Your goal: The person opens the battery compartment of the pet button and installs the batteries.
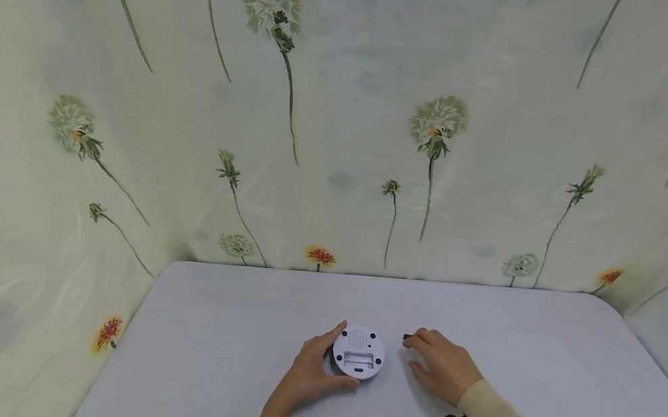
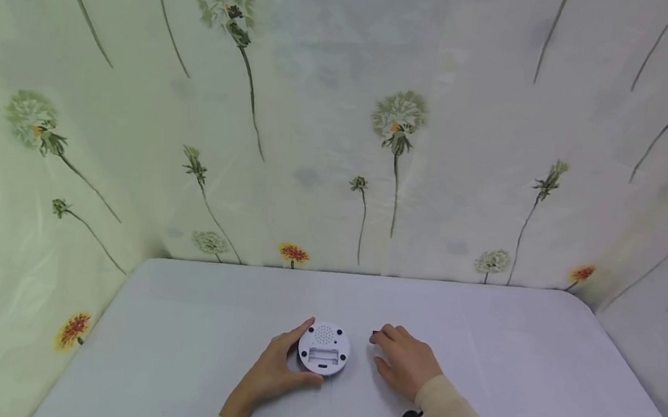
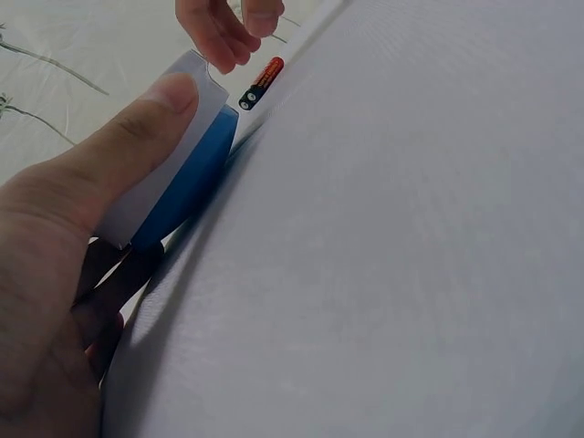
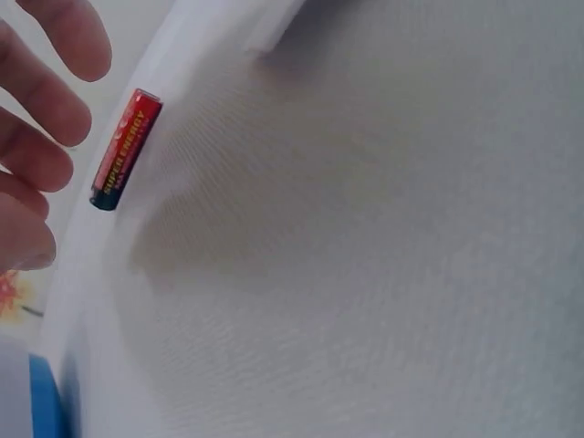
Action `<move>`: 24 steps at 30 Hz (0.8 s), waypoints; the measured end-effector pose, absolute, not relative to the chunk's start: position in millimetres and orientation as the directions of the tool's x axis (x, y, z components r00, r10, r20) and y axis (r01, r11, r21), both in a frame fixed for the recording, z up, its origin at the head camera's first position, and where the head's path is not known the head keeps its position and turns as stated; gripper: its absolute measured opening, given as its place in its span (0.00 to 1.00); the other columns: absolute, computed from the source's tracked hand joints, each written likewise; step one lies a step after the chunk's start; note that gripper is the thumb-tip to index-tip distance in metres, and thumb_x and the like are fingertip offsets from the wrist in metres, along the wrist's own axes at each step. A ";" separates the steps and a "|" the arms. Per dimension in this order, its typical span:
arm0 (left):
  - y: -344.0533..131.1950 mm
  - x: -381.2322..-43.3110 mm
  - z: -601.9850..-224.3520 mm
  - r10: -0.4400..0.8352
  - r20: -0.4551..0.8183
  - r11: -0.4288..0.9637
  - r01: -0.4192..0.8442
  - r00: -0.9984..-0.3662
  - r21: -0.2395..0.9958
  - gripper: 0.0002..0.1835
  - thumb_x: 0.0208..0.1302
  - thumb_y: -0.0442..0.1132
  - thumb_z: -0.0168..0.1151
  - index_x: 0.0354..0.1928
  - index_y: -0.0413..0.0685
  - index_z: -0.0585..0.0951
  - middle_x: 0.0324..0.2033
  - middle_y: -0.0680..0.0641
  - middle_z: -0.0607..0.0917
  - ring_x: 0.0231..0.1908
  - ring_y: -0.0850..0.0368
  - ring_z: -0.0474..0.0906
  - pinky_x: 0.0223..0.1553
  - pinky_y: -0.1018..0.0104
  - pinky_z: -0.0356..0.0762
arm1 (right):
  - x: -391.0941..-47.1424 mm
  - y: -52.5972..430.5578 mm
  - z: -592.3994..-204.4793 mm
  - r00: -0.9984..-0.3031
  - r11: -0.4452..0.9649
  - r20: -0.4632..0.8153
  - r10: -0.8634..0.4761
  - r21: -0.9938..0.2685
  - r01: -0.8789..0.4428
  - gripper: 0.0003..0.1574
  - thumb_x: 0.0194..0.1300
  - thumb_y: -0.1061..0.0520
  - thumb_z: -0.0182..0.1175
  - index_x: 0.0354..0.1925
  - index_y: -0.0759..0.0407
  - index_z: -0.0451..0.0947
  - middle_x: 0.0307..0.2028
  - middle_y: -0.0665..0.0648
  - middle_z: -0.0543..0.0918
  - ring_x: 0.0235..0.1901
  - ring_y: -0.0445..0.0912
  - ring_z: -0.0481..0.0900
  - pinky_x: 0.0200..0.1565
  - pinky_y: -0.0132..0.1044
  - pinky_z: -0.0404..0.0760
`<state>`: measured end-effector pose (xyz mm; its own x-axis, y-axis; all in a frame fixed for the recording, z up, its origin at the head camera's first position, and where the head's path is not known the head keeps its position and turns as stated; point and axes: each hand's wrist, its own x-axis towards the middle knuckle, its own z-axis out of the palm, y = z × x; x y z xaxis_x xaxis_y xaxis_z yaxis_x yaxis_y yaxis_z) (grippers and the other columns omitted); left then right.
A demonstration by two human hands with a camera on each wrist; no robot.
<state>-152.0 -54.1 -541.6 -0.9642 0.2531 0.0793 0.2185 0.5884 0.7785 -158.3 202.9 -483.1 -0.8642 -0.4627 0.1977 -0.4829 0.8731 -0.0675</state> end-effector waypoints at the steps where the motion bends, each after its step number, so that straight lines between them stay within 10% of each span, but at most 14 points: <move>1: -54.2 -151.9 -541.3 0.255 0.079 0.584 0.219 -0.964 0.781 0.54 0.28 0.68 0.67 0.64 0.77 0.53 0.61 0.64 0.64 0.58 0.58 0.62 0.57 0.55 0.64 | -159.1 201.6 -483.4 -0.871 0.877 0.183 -0.456 -0.070 -0.475 0.18 0.47 0.51 0.66 0.40 0.46 0.76 0.41 0.43 0.76 0.40 0.39 0.75 0.31 0.32 0.77; 24: -54.7 -152.3 -540.3 0.250 0.096 0.588 0.230 -0.963 0.775 0.53 0.28 0.68 0.66 0.63 0.77 0.53 0.60 0.61 0.66 0.57 0.56 0.63 0.56 0.54 0.66 | -164.1 197.4 -496.2 -0.900 0.901 0.101 -0.425 -0.055 -0.431 0.11 0.48 0.51 0.65 0.34 0.45 0.77 0.36 0.43 0.75 0.38 0.39 0.75 0.32 0.34 0.77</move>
<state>-152.3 -54.7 -540.3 -0.9635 0.2500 0.0959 0.2298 0.5882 0.7754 -164.1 197.4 -496.2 -0.8998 -0.4246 0.1007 -0.4311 0.9006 -0.0550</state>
